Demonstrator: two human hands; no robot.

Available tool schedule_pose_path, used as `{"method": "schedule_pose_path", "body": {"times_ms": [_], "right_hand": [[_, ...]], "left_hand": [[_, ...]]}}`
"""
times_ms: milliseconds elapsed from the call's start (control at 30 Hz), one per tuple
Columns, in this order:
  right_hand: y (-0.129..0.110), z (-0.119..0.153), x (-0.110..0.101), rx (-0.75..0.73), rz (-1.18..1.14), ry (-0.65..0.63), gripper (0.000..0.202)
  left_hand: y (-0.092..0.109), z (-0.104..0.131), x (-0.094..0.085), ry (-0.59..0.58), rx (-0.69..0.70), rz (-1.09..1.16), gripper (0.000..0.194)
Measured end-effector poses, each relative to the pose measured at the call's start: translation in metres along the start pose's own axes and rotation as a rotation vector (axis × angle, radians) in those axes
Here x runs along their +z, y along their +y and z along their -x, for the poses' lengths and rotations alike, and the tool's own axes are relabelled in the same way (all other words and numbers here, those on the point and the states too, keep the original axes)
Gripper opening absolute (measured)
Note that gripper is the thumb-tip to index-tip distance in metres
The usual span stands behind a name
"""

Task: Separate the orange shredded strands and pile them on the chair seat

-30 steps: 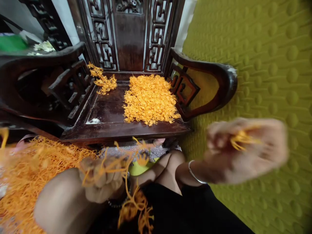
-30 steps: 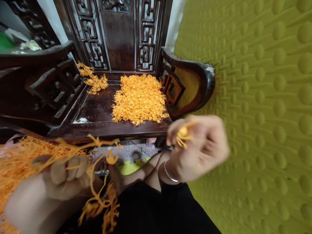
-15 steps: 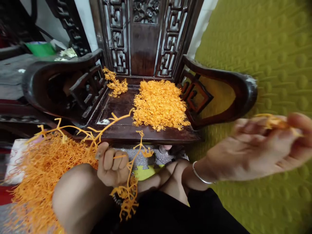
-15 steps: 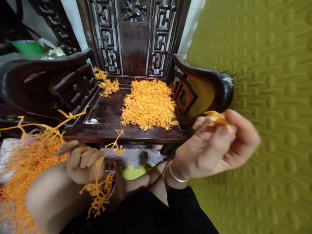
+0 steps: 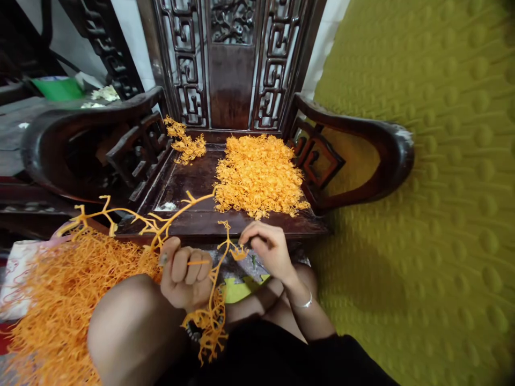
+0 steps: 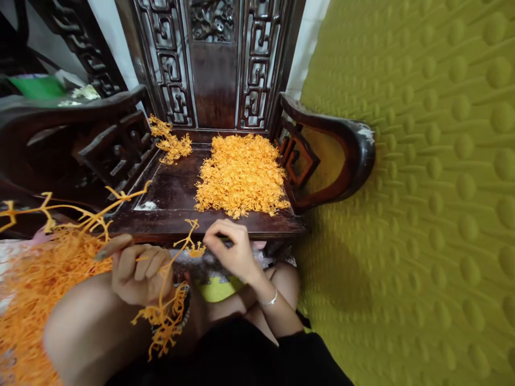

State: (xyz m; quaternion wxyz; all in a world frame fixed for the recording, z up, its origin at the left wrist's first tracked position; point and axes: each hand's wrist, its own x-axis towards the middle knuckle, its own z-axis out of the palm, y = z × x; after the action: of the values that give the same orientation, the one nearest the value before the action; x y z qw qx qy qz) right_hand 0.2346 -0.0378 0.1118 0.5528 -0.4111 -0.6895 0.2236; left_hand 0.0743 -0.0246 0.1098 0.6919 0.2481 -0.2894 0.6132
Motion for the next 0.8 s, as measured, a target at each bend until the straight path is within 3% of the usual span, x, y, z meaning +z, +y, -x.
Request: {"method": "schedule_pose_path", "body": {"times_ms": [100, 200, 267, 333, 400, 467, 533, 567, 600, 633, 700, 733, 767, 800], "right_hand": [[-0.024, 0.007, 0.003, -0.107, 0.056, 0.006, 0.022], [-0.034, 0.010, -0.001, -0.034, 0.101, 0.018, 0.007], [-0.037, 0.014, -0.008, 0.089, 0.011, -0.109, 0.010], [-0.040, 0.023, -0.013, 0.215, -0.141, -0.345, 0.012], [-0.042, 0.038, -0.013, 0.325, -0.299, -0.534, 0.014], [-0.042, 0.054, -0.008, 0.425, -0.487, -0.619, 0.017], [-0.041, 0.071, 0.000, 0.488, -0.679, -0.663, 0.022], [-0.040, 0.078, 0.003, 0.498, -0.752, -0.683, 0.025], [-0.038, 0.083, 0.006, 0.503, -0.807, -0.688, 0.030], [-0.037, 0.088, 0.008, 0.505, -0.847, -0.674, 0.036], [-0.036, 0.093, 0.009, 0.475, -0.862, -0.663, 0.045], [-0.036, 0.094, 0.010, 0.430, -0.828, -0.668, 0.046], [-0.036, 0.094, 0.010, 0.362, -0.772, -0.671, 0.046], [-0.037, 0.094, 0.010, 0.279, -0.704, -0.689, 0.044]], "left_hand": [[-0.002, 0.000, 0.003, 0.042, -0.010, -0.071, 0.011], [0.001, 0.001, 0.007, 0.149, 0.022, -0.228, 0.011], [0.006, 0.004, 0.010, 0.239, 0.069, -0.438, 0.011], [0.010, 0.007, 0.013, 0.311, 0.114, -0.701, 0.011], [0.013, 0.012, 0.019, 0.436, 0.210, -0.926, 0.023], [0.016, 0.018, 0.026, 0.646, 0.310, -1.031, 0.038], [0.024, 0.023, 0.029, 0.787, 0.275, -0.993, 0.041], [0.031, 0.025, 0.027, 0.754, 0.164, -0.936, 0.041], [0.039, 0.026, 0.022, 0.630, 0.029, -0.863, 0.040], [0.048, 0.026, 0.015, 0.415, -0.102, -0.782, 0.040], [0.064, 0.027, -0.007, -0.220, -0.441, -0.515, 0.036], [0.068, 0.028, -0.018, -0.436, -0.541, -0.346, 0.036], [0.070, 0.031, -0.027, -0.551, -0.534, -0.178, 0.035], [0.069, 0.035, -0.034, -0.534, -0.426, -0.016, 0.033]]}}
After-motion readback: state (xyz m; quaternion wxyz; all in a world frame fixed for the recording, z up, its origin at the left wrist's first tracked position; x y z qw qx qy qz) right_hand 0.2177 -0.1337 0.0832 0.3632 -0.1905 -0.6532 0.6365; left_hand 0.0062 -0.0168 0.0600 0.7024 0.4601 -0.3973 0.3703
